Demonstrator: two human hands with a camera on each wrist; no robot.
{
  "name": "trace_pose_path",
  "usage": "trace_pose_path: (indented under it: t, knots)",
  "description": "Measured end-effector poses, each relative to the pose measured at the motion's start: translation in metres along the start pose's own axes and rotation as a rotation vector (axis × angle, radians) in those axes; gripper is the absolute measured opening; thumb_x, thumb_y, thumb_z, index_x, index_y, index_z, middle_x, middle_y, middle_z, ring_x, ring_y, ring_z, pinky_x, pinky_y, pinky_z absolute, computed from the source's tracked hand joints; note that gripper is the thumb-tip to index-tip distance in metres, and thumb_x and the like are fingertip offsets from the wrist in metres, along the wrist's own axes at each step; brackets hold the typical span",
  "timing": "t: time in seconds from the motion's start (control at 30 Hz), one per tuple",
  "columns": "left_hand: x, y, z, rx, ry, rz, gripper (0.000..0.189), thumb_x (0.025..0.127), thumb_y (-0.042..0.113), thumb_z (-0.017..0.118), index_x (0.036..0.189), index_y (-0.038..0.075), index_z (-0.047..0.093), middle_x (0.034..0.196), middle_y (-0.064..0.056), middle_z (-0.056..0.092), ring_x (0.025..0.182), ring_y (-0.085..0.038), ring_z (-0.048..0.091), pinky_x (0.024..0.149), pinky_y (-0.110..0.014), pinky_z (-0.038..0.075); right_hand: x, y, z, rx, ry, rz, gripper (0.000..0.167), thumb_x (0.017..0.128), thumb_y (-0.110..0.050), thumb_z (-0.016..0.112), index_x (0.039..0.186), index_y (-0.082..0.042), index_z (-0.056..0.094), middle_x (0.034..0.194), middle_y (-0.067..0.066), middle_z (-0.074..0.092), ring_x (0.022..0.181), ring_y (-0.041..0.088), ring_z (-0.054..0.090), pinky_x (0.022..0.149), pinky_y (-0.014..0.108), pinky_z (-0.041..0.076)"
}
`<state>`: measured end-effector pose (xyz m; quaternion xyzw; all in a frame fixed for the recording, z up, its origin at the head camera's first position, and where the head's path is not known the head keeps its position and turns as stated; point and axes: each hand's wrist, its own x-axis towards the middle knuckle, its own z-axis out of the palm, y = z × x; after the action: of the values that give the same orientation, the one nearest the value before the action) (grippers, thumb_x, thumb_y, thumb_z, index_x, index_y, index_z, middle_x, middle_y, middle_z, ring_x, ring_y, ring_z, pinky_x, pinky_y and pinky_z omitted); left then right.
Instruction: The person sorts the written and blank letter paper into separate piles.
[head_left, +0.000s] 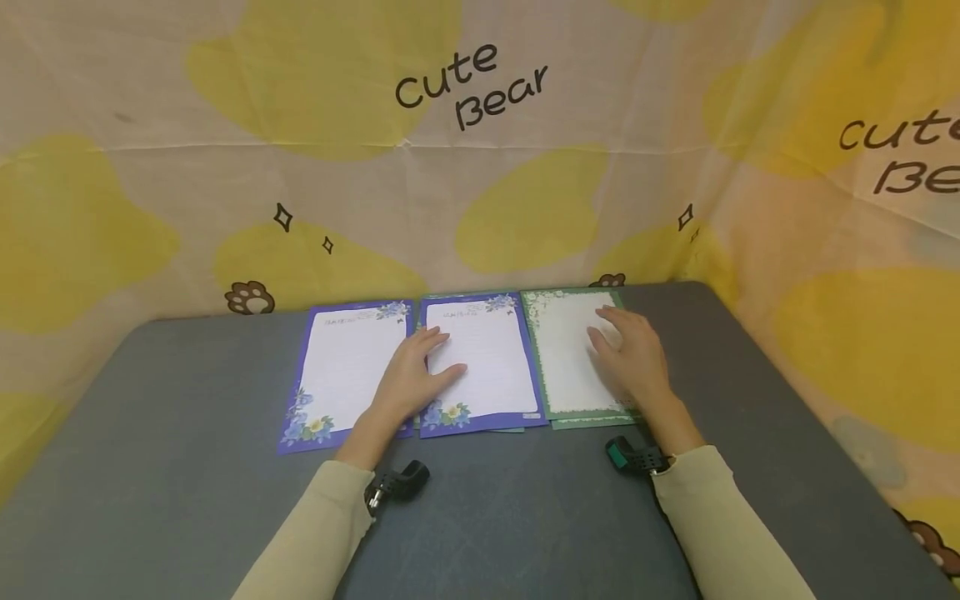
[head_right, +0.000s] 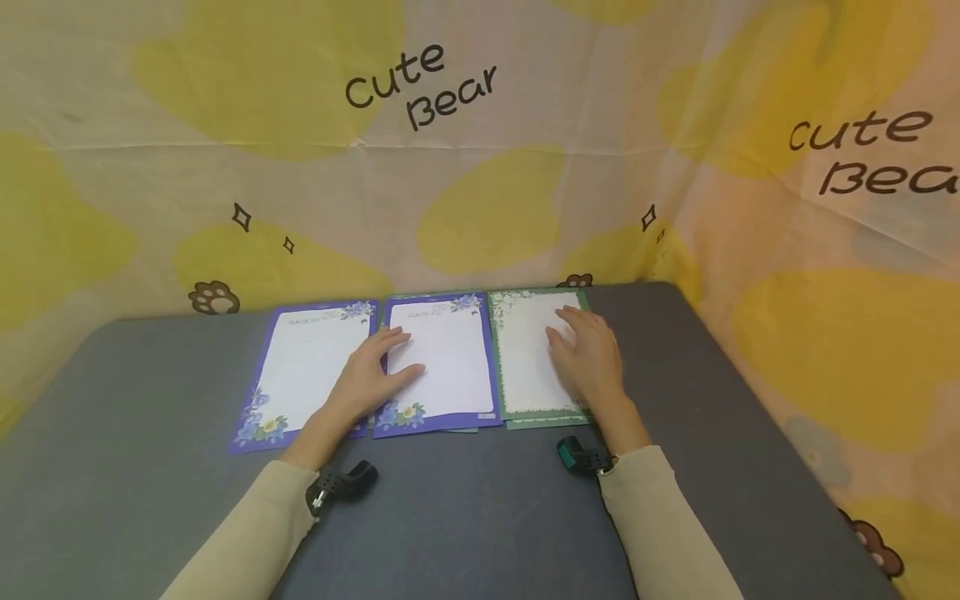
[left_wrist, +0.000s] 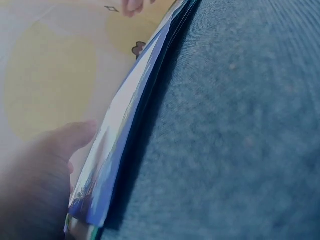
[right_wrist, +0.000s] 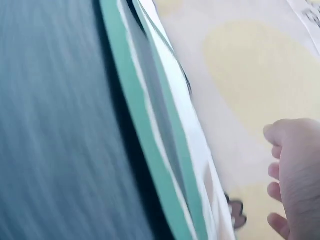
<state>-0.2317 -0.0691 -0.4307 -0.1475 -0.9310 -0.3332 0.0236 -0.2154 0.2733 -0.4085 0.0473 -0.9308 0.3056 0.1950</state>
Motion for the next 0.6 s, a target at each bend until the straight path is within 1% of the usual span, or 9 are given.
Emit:
trace_pose_path:
  t: [0.13, 0.23, 0.4, 0.5, 0.6]
  knots:
    - [-0.001, -0.001, 0.000, 0.041, -0.019, 0.005, 0.068, 0.091, 0.046, 0.070, 0.145, 0.007, 0.055, 0.157, -0.013, 0.047, 0.151, -0.038, 0.035, 0.125, -0.055, 0.026, 0.000, -0.016, 0.015, 0.040, -0.029, -0.126, 0.035, 0.101, -0.021, 0.059, 0.130, -0.003, 0.067, 0.138, 0.018, 0.064, 0.133, 0.038, 0.054, 0.115, 0.056, 0.039]
    - [-0.001, -0.001, 0.000, 0.075, -0.029, 0.011, 0.068, 0.091, 0.048, 0.069, 0.144, 0.007, 0.056, 0.157, -0.013, 0.047, 0.151, -0.038, 0.035, 0.125, -0.054, 0.026, -0.004, -0.028, 0.028, 0.075, -0.081, -0.183, 0.036, 0.101, -0.023, 0.058, 0.131, -0.004, 0.066, 0.139, 0.017, 0.064, 0.134, 0.037, 0.053, 0.115, 0.054, 0.039]
    - [-0.001, 0.000, 0.001, 0.091, -0.032, 0.011, 0.066, 0.091, 0.049, 0.070, 0.143, 0.009, 0.058, 0.157, -0.012, 0.047, 0.150, -0.037, 0.037, 0.125, -0.054, 0.027, -0.011, -0.043, 0.042, 0.067, -0.190, -0.217, 0.042, 0.098, -0.028, 0.064, 0.133, -0.005, 0.065, 0.142, 0.015, 0.062, 0.137, 0.036, 0.052, 0.116, 0.056, 0.039]
    - [0.000, 0.001, 0.001, 0.104, -0.037, 0.017, 0.066, 0.091, 0.049, 0.070, 0.142, 0.010, 0.059, 0.156, -0.012, 0.048, 0.149, -0.037, 0.038, 0.124, -0.055, 0.028, -0.015, -0.046, 0.046, 0.029, -0.241, -0.229, 0.046, 0.097, -0.031, 0.066, 0.135, -0.006, 0.064, 0.145, 0.014, 0.060, 0.139, 0.035, 0.051, 0.117, 0.056, 0.039]
    - [0.000, 0.001, 0.001, 0.116, -0.036, 0.023, 0.066, 0.090, 0.049, 0.071, 0.141, 0.010, 0.060, 0.155, -0.013, 0.050, 0.147, -0.038, 0.040, 0.124, -0.055, 0.030, -0.015, -0.047, 0.048, -0.021, -0.281, -0.255, 0.054, 0.095, -0.037, 0.068, 0.139, -0.007, 0.061, 0.149, 0.013, 0.057, 0.142, 0.035, 0.049, 0.118, 0.056, 0.038]
